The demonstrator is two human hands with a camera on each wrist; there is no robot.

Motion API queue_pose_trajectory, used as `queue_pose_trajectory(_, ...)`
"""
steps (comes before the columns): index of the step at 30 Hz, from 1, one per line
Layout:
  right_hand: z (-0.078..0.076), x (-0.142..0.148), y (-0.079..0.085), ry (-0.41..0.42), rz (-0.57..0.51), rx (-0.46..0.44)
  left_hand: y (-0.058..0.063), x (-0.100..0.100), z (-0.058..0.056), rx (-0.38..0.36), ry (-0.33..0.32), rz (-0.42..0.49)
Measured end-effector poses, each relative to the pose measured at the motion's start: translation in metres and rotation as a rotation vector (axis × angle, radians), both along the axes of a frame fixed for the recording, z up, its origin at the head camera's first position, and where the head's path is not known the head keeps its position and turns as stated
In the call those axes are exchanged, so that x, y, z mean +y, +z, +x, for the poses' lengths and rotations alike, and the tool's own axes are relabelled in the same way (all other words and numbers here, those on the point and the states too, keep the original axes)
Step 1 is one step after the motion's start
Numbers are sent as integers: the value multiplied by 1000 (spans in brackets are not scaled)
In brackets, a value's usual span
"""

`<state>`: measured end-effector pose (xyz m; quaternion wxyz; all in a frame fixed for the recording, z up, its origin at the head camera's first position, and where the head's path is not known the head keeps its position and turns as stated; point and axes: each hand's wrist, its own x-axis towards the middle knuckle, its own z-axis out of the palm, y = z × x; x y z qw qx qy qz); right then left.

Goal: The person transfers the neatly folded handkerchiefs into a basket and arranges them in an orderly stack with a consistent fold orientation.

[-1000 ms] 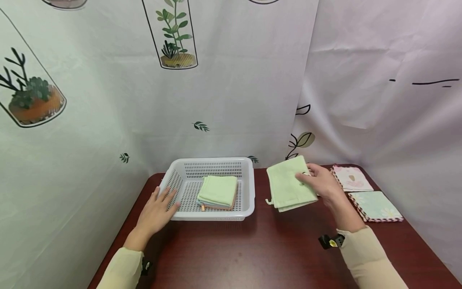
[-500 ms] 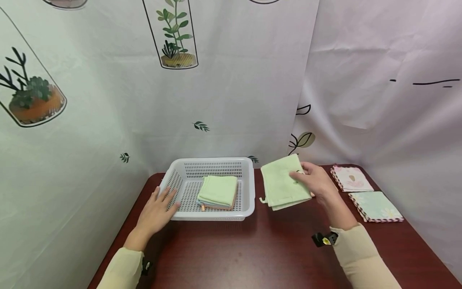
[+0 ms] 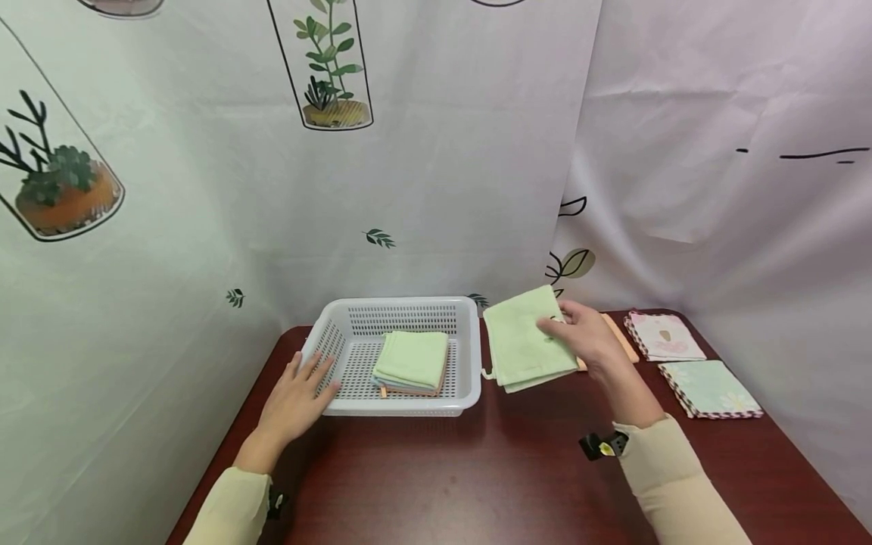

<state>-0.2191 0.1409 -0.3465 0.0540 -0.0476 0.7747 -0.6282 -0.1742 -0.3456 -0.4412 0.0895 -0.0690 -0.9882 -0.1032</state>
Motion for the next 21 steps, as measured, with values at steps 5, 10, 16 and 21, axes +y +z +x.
queue_pose_trajectory(5, -2, -4, 2, -5, 18, 6, -1, 0, 0, 1, 2, -1)
queue_pose_trajectory(10, -5, -10, 3, 3, -24, 6, -1, -1, 0, -1, -2, -1)
queue_pose_trajectory(16, -10, -18, 3, 1, -71, -5, 0, 0, 0, -4, 7, 10)
queue_pose_trajectory(21, -15, -25, 2, 14, -100, -14, 0, 1, 0, -3, 12, 9)
